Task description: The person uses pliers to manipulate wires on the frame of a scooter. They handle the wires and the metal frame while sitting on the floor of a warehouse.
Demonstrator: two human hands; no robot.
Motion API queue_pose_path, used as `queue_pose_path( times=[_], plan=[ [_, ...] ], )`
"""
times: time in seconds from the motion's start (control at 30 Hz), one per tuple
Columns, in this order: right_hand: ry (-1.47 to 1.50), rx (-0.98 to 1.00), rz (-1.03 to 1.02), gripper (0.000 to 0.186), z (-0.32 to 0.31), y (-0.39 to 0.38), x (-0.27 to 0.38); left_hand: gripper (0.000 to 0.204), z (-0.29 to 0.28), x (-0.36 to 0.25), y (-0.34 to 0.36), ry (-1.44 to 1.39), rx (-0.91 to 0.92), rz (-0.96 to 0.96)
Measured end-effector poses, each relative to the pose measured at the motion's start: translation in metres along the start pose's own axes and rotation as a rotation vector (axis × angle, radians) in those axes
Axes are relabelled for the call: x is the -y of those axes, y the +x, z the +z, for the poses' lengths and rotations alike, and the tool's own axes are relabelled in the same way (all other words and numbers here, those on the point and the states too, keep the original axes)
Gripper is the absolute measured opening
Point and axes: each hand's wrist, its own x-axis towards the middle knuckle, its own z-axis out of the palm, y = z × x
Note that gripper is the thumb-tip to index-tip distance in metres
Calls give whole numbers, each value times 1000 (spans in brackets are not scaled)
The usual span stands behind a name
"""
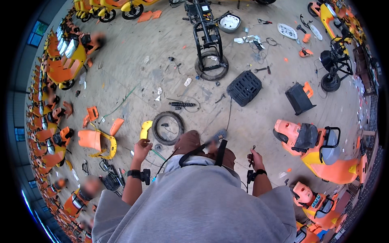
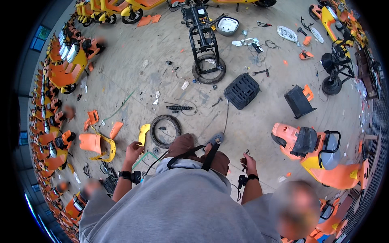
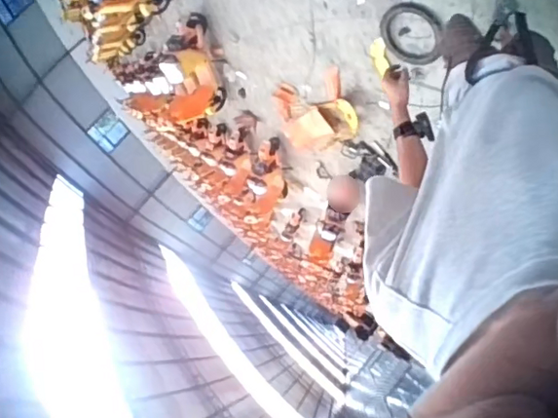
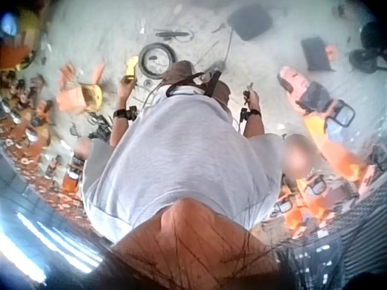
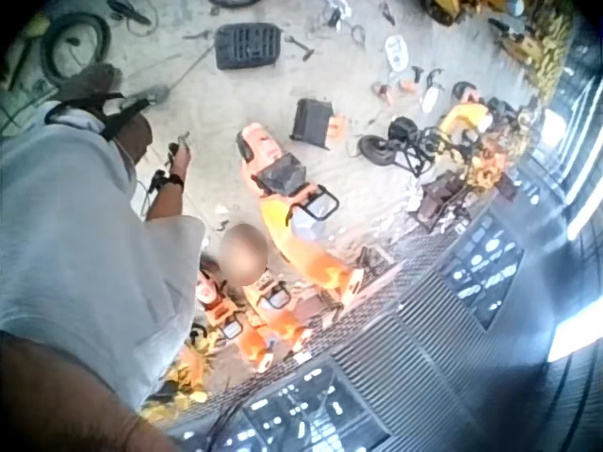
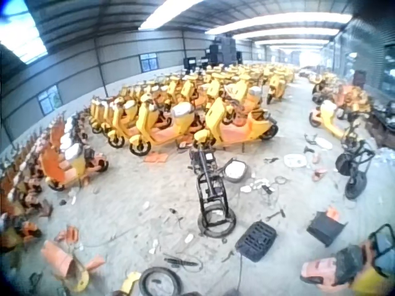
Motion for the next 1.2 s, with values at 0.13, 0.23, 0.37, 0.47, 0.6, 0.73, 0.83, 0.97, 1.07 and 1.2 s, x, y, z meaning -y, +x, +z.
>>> queue_pose_path(
  times=[0.13,0.23,0.37,0.47,0.6,0.73,0.83,0.97,1.07,1.2],
  plan=[
    [2,172,-62,41,24,2,20,31,12,57,0,19,82,-258],
    [75,221,-74,38,50,-11,36,30,19,78,-18,79,188,-491],
    [17,158,-90,39,54,-10,38,29,26,73,-25,120,180,-452],
    [-68,35,-49,45,56,-12,46,30,27,79,-15,34,113,-456],
    [-136,8,-94,47,66,-9,64,36,36,101,14,-274,93,-501],
    [-153,76,-180,41,86,-6,85,36,41,89,29,-245,103,-413],
    [-159,106,-227,35,111,-10,98,36,41,99,37,-253,93,-417],
    [-200,157,-246,32,138,-22,108,32,37,124,37,-306,85,-503],
    [-240,184,-277,32,135,-18,103,29,33,133,37,-349,95,-555],
    [-181,118,-265,31,129,-15,99,30,31,135,41,-380,99,-573]
  ],
)
